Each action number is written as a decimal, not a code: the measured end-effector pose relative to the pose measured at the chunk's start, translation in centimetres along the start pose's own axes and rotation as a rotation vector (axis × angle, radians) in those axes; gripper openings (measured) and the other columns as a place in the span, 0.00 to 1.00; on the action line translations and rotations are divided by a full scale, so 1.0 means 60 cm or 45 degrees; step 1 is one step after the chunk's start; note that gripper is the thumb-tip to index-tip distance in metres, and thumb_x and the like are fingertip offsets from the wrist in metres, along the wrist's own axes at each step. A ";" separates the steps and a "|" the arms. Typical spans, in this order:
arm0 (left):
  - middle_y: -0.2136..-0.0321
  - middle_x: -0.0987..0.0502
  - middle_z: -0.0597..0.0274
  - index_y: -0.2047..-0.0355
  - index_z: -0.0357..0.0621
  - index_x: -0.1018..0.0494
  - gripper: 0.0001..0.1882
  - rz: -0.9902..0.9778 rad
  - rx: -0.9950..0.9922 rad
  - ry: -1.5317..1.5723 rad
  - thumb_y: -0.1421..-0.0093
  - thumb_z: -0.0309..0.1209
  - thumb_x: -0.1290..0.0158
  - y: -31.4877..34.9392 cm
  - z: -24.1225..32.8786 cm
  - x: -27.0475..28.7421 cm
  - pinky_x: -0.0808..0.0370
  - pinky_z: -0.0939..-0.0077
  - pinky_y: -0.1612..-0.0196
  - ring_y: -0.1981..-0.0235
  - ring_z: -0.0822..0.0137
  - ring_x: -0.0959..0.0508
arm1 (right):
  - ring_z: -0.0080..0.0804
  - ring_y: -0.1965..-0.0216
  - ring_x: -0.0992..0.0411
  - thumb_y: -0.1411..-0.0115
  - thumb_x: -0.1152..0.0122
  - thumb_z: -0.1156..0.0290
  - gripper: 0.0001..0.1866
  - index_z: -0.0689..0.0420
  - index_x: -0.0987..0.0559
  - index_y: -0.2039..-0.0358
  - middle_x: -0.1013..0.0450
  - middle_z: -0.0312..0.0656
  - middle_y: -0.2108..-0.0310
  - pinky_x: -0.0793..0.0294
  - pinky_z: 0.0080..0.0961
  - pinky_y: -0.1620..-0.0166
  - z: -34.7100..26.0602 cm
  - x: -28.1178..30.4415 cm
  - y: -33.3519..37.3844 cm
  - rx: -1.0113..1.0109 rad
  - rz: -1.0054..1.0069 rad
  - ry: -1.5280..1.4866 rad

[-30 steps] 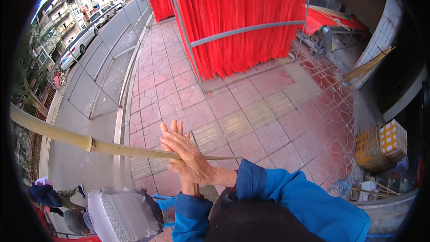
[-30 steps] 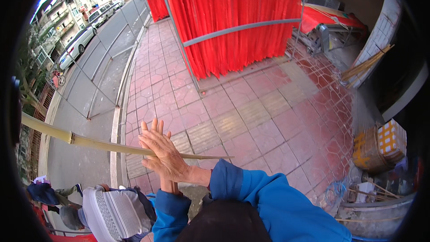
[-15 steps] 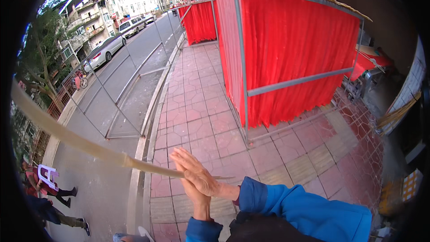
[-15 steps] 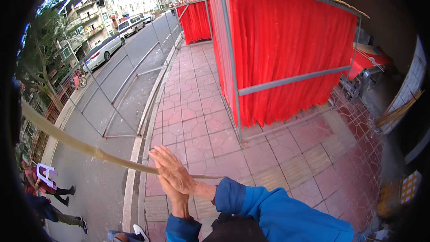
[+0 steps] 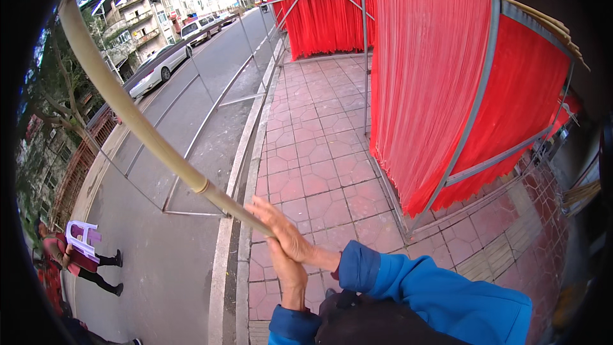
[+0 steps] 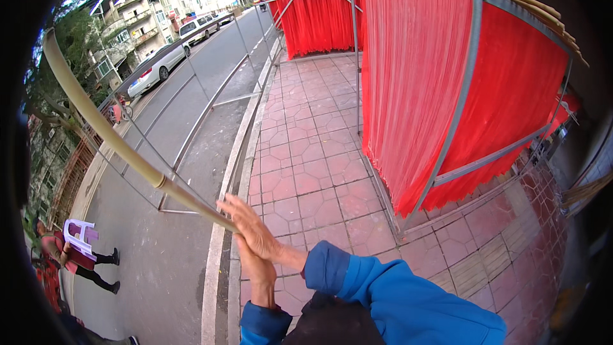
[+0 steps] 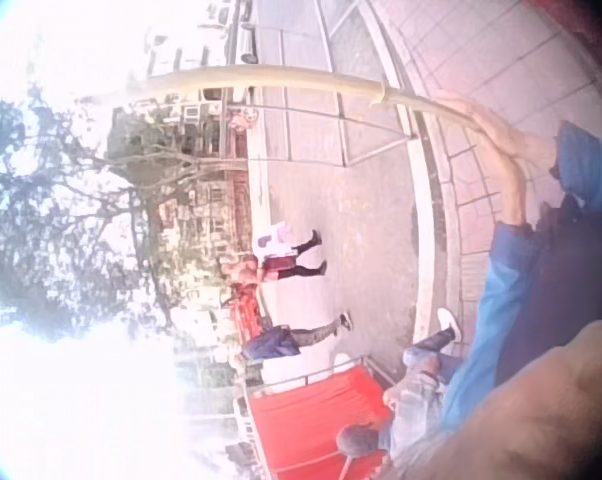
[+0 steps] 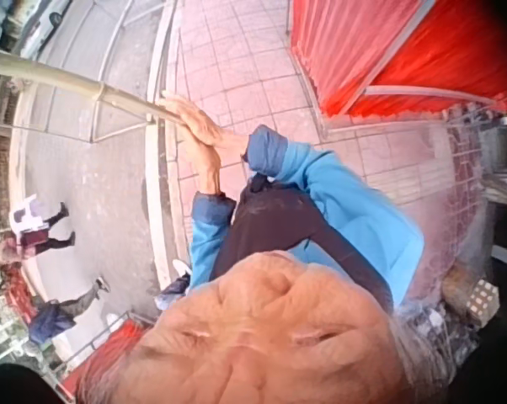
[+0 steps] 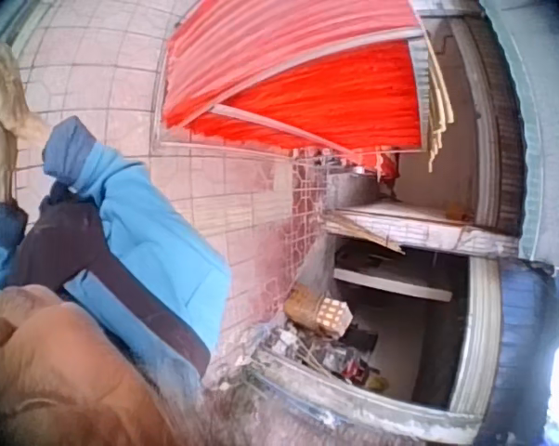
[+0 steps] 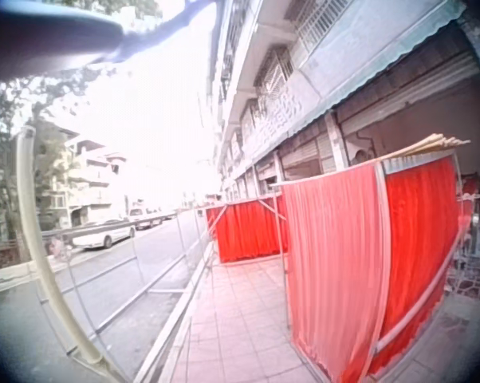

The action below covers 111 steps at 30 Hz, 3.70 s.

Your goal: The person attaches bamboo poles to a metal frame and secures red fabric using white ties. They then remove a bamboo pole from the frame and carry it into a nearby room, placing it on a stool.

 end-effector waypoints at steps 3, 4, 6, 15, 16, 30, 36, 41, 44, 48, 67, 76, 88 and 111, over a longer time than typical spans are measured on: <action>0.38 0.47 0.57 0.34 0.44 0.55 0.33 -0.171 -0.082 0.178 0.32 0.52 0.73 -0.140 0.011 -0.039 0.49 0.68 0.36 0.37 0.63 0.45 | 0.44 0.32 0.59 0.35 0.72 0.42 0.34 0.52 0.41 0.37 0.54 0.49 0.34 0.60 0.39 0.33 0.038 0.049 -0.120 -0.042 0.044 0.046; 0.38 0.47 0.57 0.34 0.44 0.55 0.33 -0.182 -0.047 0.184 0.32 0.52 0.73 -0.192 0.014 -0.049 0.49 0.68 0.36 0.37 0.63 0.45 | 0.44 0.32 0.59 0.35 0.71 0.43 0.34 0.53 0.42 0.37 0.54 0.50 0.34 0.60 0.38 0.33 0.044 0.058 -0.151 -0.010 0.068 0.133; 0.37 0.47 0.57 0.34 0.44 0.55 0.33 -0.243 -0.069 0.181 0.32 0.52 0.73 -0.289 0.027 -0.067 0.49 0.68 0.36 0.37 0.63 0.45 | 0.43 0.32 0.59 0.34 0.69 0.45 0.33 0.56 0.43 0.37 0.53 0.50 0.35 0.59 0.38 0.34 0.062 0.074 -0.208 0.078 0.126 0.295; 0.35 0.53 0.58 0.34 0.44 0.57 0.35 -0.388 -0.174 -0.094 0.33 0.54 0.75 -0.637 -0.073 -0.170 0.51 0.66 0.35 0.35 0.61 0.48 | 0.41 0.32 0.59 0.37 0.69 0.38 0.38 0.54 0.41 0.37 0.53 0.48 0.34 0.59 0.38 0.34 0.320 0.299 -0.509 -0.090 0.274 0.084; 0.34 0.55 0.58 0.34 0.45 0.59 0.36 -0.398 -0.220 -0.175 0.33 0.55 0.76 -0.675 -0.083 -0.193 0.52 0.65 0.35 0.34 0.61 0.50 | 0.43 0.32 0.59 0.38 0.69 0.37 0.39 0.54 0.41 0.37 0.54 0.49 0.34 0.59 0.39 0.34 0.339 0.318 -0.547 -0.075 0.244 0.092; 0.35 0.51 0.57 0.34 0.46 0.55 0.31 -0.454 -0.057 -0.035 0.31 0.49 0.75 -1.222 -0.179 -0.342 0.49 0.64 0.36 0.34 0.62 0.49 | 0.47 0.33 0.59 0.35 0.69 0.44 0.33 0.52 0.42 0.37 0.54 0.52 0.35 0.57 0.41 0.34 0.612 0.589 -0.980 -0.127 0.432 0.106; 0.35 0.50 0.58 0.34 0.43 0.56 0.31 -0.613 -0.319 -0.193 0.33 0.45 0.67 -1.532 -0.172 -0.455 0.52 0.67 0.35 0.35 0.62 0.50 | 0.43 0.33 0.55 0.36 0.63 0.46 0.32 0.54 0.40 0.38 0.52 0.50 0.35 0.51 0.41 0.36 0.658 0.665 -1.147 0.011 0.428 0.373; 0.37 0.48 0.53 0.35 0.39 0.54 0.31 -0.950 0.210 -0.257 0.32 0.46 0.70 -1.608 -0.308 -0.591 0.50 0.69 0.36 0.36 0.62 0.48 | 0.33 0.42 0.39 0.41 0.46 0.67 0.20 0.59 0.27 0.49 0.37 0.46 0.42 0.42 0.31 0.42 0.689 0.885 -1.224 -0.098 0.875 0.156; 0.37 0.48 0.52 0.36 0.38 0.54 0.31 -1.069 0.396 -0.047 0.31 0.46 0.71 -1.636 -0.385 -0.683 0.49 0.70 0.36 0.36 0.61 0.47 | 0.31 0.44 0.38 0.41 0.46 0.67 0.15 0.58 0.22 0.55 0.35 0.45 0.43 0.40 0.29 0.44 0.705 1.029 -1.240 -0.109 1.049 0.237; 0.37 0.48 0.51 0.36 0.36 0.54 0.31 -1.110 0.229 -0.056 0.31 0.46 0.71 -1.742 -0.466 -0.800 0.49 0.70 0.36 0.35 0.60 0.48 | 0.33 0.44 0.37 0.39 0.49 0.68 0.14 0.60 0.21 0.57 0.34 0.45 0.44 0.40 0.32 0.43 0.764 1.176 -1.284 -0.141 1.155 0.226; 0.85 0.28 0.49 0.74 0.32 0.28 0.23 -1.087 -0.146 -0.531 0.36 0.44 0.55 -2.129 -0.806 -1.204 0.30 0.65 0.76 0.81 0.59 0.24 | 0.18 0.89 0.38 0.42 0.42 0.63 0.22 0.55 0.33 0.91 0.39 0.31 0.92 0.32 0.21 0.83 0.872 1.739 -1.525 -0.397 1.125 0.200; 0.83 0.28 0.46 0.73 0.39 0.28 0.12 -1.410 -0.509 -0.941 0.44 0.36 0.43 -2.345 -0.989 -1.456 0.30 0.62 0.78 0.79 0.45 0.24 | 0.18 0.90 0.48 0.39 0.45 0.63 0.25 0.49 0.40 0.91 0.47 0.28 0.93 0.39 0.22 0.82 0.888 2.110 -1.591 -0.274 1.351 -0.107; 0.79 0.26 0.42 0.69 0.40 0.25 0.11 -1.834 -0.191 -1.126 0.44 0.36 0.45 -2.395 -1.308 -1.795 0.29 0.58 0.74 0.72 0.41 0.24 | 0.20 0.92 0.49 0.38 0.48 0.66 0.25 0.50 0.42 0.90 0.49 0.29 0.93 0.44 0.23 0.85 0.858 2.560 -1.498 0.171 1.627 -0.130; 0.80 0.26 0.41 0.70 0.36 0.27 0.08 -1.759 -0.113 -0.900 0.45 0.30 0.47 -2.540 -1.761 -2.647 0.30 0.60 0.77 0.77 0.47 0.21 | 0.14 0.89 0.45 0.40 0.42 0.63 0.22 0.53 0.35 0.88 0.42 0.26 0.90 0.49 0.17 0.85 1.034 3.478 -1.530 -0.304 1.721 -0.286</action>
Point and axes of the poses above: each hand's wrist, its own y-axis away from the middle knuckle, its own x-axis out of the back of the hand, z = x × y, the point moved 7 cm from there along -y, towards the middle knuckle
